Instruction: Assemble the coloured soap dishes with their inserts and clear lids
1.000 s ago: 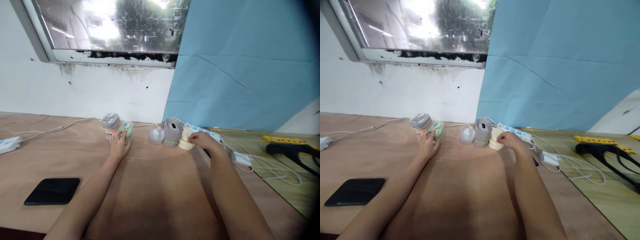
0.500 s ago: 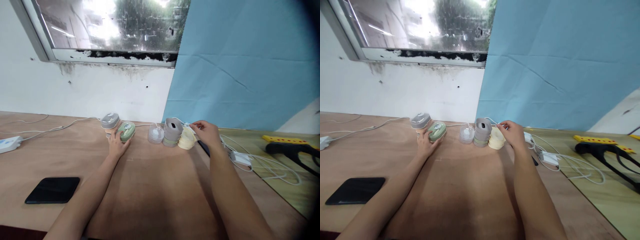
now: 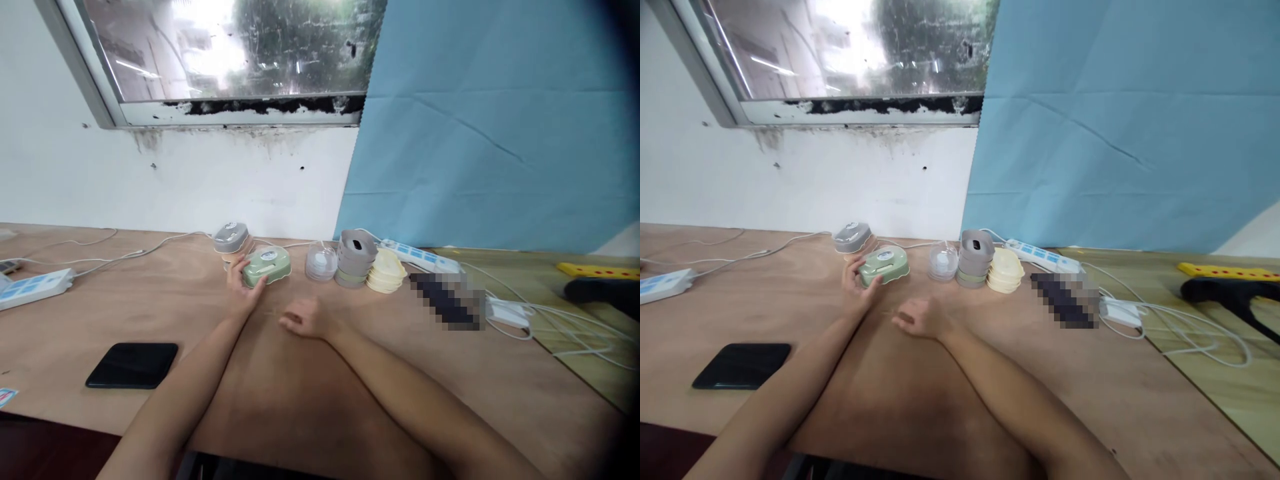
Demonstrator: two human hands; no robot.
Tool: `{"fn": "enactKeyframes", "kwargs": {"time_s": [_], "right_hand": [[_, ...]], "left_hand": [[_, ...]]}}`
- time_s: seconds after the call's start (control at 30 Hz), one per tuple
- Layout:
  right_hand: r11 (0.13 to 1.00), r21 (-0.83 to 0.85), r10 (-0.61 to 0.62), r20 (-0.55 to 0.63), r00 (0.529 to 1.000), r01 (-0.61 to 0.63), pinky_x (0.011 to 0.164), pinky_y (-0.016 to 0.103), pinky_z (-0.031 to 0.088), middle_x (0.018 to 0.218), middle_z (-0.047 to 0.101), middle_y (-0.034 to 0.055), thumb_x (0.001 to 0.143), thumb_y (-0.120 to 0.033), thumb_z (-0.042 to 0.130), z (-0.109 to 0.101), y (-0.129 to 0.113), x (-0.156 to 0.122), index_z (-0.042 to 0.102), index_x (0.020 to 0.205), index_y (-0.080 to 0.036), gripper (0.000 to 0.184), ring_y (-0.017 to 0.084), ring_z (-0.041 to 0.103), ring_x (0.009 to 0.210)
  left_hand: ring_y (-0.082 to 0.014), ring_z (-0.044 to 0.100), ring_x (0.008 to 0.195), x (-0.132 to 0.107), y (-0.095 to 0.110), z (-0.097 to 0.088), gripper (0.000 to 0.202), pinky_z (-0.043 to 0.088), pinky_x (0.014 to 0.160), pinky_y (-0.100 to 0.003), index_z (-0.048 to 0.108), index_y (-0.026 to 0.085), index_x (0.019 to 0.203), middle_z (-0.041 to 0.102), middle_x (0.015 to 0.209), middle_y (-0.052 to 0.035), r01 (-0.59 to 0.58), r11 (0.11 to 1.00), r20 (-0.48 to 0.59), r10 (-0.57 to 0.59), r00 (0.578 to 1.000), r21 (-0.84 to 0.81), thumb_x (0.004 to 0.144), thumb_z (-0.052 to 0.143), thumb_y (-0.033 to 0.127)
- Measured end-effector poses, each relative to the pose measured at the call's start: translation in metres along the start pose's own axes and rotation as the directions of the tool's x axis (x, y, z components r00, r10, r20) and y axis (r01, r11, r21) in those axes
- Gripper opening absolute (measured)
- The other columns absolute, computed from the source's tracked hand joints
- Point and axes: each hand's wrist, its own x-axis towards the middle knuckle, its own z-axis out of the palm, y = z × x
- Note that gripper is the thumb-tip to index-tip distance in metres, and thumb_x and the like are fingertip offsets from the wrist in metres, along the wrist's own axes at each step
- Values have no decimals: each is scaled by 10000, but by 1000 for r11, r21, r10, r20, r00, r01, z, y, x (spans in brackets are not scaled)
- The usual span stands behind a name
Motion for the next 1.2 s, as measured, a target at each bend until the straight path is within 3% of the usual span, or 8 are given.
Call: {"fn": "enactKeyframes", "kwargs": {"time_s": [0.07, 0.2, 0.33, 0.5, 0.67, 0.77, 0.9, 1.2], "right_hand": [[990, 59, 129, -74, 989, -125, 564, 234, 370, 617, 589, 2, 910, -435, 455, -3, 8, -6, 610, 743, -191, 335, 108, 516, 555], [945, 117, 325, -263, 908, -304, 548, 248, 360, 573, 520, -1, 922, -487, 379, -27, 32, -22, 539, 666, -194, 421, 119, 474, 526], [915, 132, 400, -196, 895, -380, 528, 244, 360, 569, 504, -25, 886, -534, 440, -32, 44, -30, 576, 845, -193, 369, 126, 478, 520], [942, 143, 324, -136, 936, -305, 529, 249, 391, 665, 550, -8, 868, -571, 454, -24, 45, -24, 549, 1084, -180, 457, 124, 476, 526], [976, 61, 214, -106, 971, -208, 563, 264, 439, 752, 608, 21, 871, -572, 460, -25, 38, -22, 530, 1189, -176, 513, 123, 497, 531], [979, -26, 200, -72, 977, -202, 648, 280, 472, 793, 644, 32, 913, -450, 464, -24, 33, -20, 496, 1284, -184, 458, 139, 560, 602], [963, -48, 261, -91, 961, -266, 674, 286, 484, 825, 669, 37, 927, -359, 473, -20, 29, -18, 421, 1385, -184, 493, 158, 605, 664], [996, -77, 49, -34, 998, -52, 674, 305, 486, 836, 690, 72, 823, -440, 610, -24, 27, -16, 654, 1077, -189, 359, 190, 637, 730]], "left_hand": [[-267, 526, 1187, -5, 9, -2, 494, 447, 981, -433, 526, 174, 1136, 533, 1255, -144, -29, 998, 58, 32, 998, -53, 733, 720, 384], [-271, 534, 1177, -16, 26, 0, 496, 460, 974, -440, 549, 182, 1111, 545, 1238, -147, -83, 984, 278, 125, 952, -160, 704, 745, 386], [-276, 554, 1150, -20, 34, 2, 526, 472, 959, -433, 556, 183, 1144, 562, 1237, -153, -105, 969, 431, 194, 881, -223, 705, 734, 411], [-231, 623, 977, -19, 28, 0, 420, 506, 845, -371, 564, 180, 1166, 648, 1112, -116, 21, 988, 447, 50, 893, -152, 824, 612, 419], [-165, 633, 755, -20, 17, 7, 268, 485, 701, -282, 635, 192, 970, 688, 856, -44, 250, 965, 382, -204, 901, -76, 940, 432, 366], [-156, 629, 730, -21, 12, 14, 285, 485, 692, -278, 570, 189, 1124, 682, 848, -43, 364, 922, 351, -301, 887, -129, 932, 452, 364], [-143, 620, 712, -23, 10, 21, 476, 501, 681, -285, 353, 167, 1339, 675, 951, -78, 493, 818, 311, -406, 859, -295, 921, 471, 360], [-94, 551, 573, -23, 6, 24, 472, 493, 549, -251, 307, 185, 1344, 647, 1027, -90, 543, 742, 346, -427, 835, -394, 918, 450, 329]]}}
